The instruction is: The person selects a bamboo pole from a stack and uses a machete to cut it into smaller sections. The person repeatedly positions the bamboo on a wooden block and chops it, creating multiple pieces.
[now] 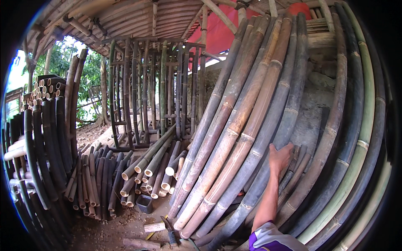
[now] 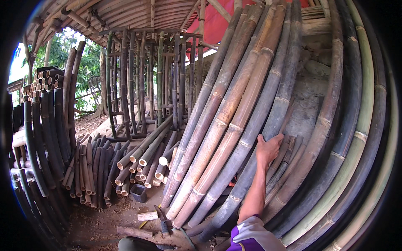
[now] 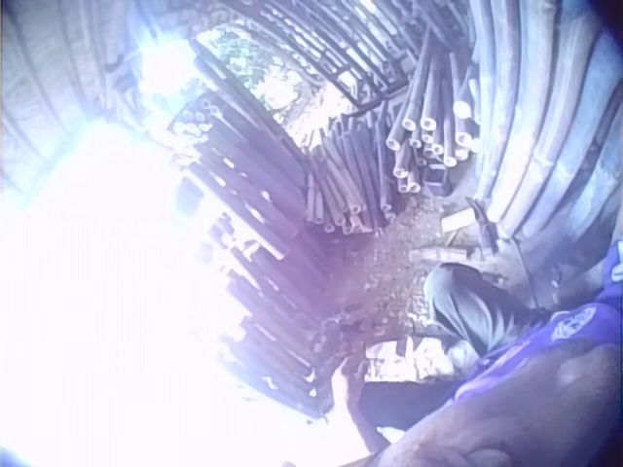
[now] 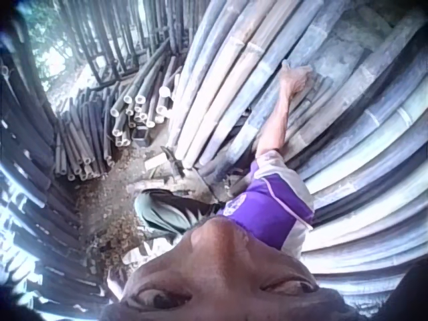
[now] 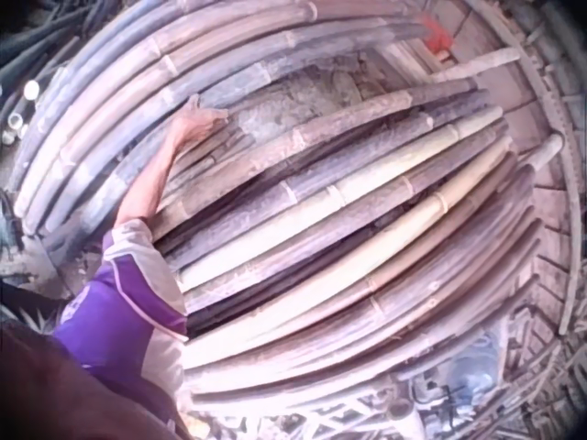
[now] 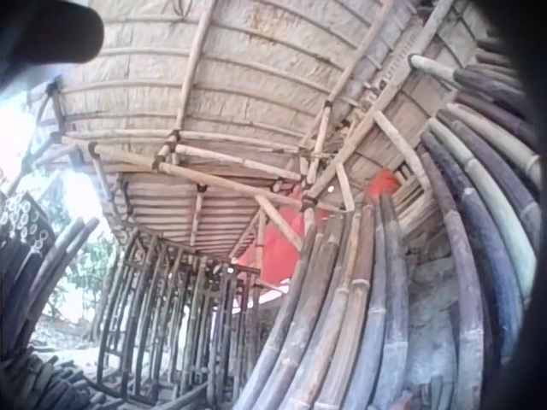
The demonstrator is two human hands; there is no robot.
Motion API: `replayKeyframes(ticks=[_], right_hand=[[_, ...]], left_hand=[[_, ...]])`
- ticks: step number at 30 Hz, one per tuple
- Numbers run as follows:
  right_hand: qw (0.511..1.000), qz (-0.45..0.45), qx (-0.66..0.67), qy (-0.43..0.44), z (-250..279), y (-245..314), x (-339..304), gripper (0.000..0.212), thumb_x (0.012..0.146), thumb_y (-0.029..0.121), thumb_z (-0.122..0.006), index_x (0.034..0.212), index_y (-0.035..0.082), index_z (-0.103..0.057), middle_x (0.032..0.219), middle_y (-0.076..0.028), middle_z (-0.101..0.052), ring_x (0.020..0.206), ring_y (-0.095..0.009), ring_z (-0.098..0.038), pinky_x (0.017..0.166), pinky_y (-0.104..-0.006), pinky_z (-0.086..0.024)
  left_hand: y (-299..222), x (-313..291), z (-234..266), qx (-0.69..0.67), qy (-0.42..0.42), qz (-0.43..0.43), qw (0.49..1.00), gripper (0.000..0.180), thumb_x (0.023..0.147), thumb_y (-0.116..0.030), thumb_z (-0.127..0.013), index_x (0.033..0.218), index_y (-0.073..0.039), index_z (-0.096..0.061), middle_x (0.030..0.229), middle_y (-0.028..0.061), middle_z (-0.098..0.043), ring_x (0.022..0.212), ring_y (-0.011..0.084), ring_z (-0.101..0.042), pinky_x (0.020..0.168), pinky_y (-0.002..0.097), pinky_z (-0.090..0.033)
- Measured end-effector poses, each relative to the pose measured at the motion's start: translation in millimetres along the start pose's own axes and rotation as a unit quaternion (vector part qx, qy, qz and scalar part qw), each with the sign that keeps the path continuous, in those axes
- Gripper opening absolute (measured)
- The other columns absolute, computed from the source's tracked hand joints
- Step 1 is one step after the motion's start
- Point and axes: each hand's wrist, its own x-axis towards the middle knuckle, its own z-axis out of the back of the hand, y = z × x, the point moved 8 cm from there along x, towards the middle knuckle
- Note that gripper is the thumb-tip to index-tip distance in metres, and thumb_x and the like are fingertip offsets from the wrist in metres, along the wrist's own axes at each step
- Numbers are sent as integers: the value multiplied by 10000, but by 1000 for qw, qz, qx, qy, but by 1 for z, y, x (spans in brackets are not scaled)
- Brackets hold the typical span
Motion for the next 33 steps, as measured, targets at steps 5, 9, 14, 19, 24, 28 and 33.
replayKeyframes(ticks=[5,9,14,19,24,28,33], right_hand=[[992,-21,127,-16,-10,-49,23,888,904,459,-752,1516,-99,-432,1390,-388,-583,1247,-503,-627,1031,-529,-512],[998,-28,48,-38,9,-23,-5,866,880,388,-822,1487,-66,-401,1358,-350,-569,1256,-499,-609,1025,-565,-506],[999,-27,21,-33,15,-15,-7,825,870,335,-865,1432,-15,-373,1326,-309,-547,1223,-513,-610,989,-618,-508],[999,6,-7,-39,21,-16,-5,790,884,382,-854,1403,7,-390,1292,-303,-595,1218,-518,-615,971,-630,-510],[999,-37,-20,6,12,-21,-5,842,889,432,-845,1478,54,-377,1404,-294,-601,1281,-509,-606,1009,-616,-505],[994,-82,-52,42,0,-54,19,1045,860,545,-822,1640,104,-282,1591,-218,-525,1404,-453,-559,1108,-638,-442],[997,-12,-77,-2,-23,-57,25,980,865,551,-808,1599,91,-350,1424,-262,-629,1286,-478,-620,1016,-594,-499]], left_hand=[[0,-6,3,3,0,-2,1000,379,986,-110,-724,1349,-10,-683,1105,149,-745,984,238,-719,852,363,-568],[0,-15,8,11,-4,1,1000,362,984,-102,-727,1332,-8,-696,1102,157,-749,981,249,-725,850,371,-572],[3,-20,9,10,-3,0,1000,341,981,-92,-732,1309,-5,-712,1098,165,-756,977,263,-733,847,381,-576],[6,-30,13,12,-3,2,1000,320,978,-82,-736,1287,-2,-728,1094,174,-762,974,277,-740,845,391,-581],[16,-48,20,15,-23,-1,1000,300,975,-72,-740,1265,0,-744,1090,183,-768,970,291,-748,842,402,-585],[18,-38,9,7,-10,74,997,286,1010,-33,-680,1289,21,-710,1138,204,-778,1029,269,-759,894,396,-585],[134,-81,6,-79,-167,110,977,446,775,-107,-782,1181,53,-695,980,165,-738,853,243,-744,794,367,-590]])
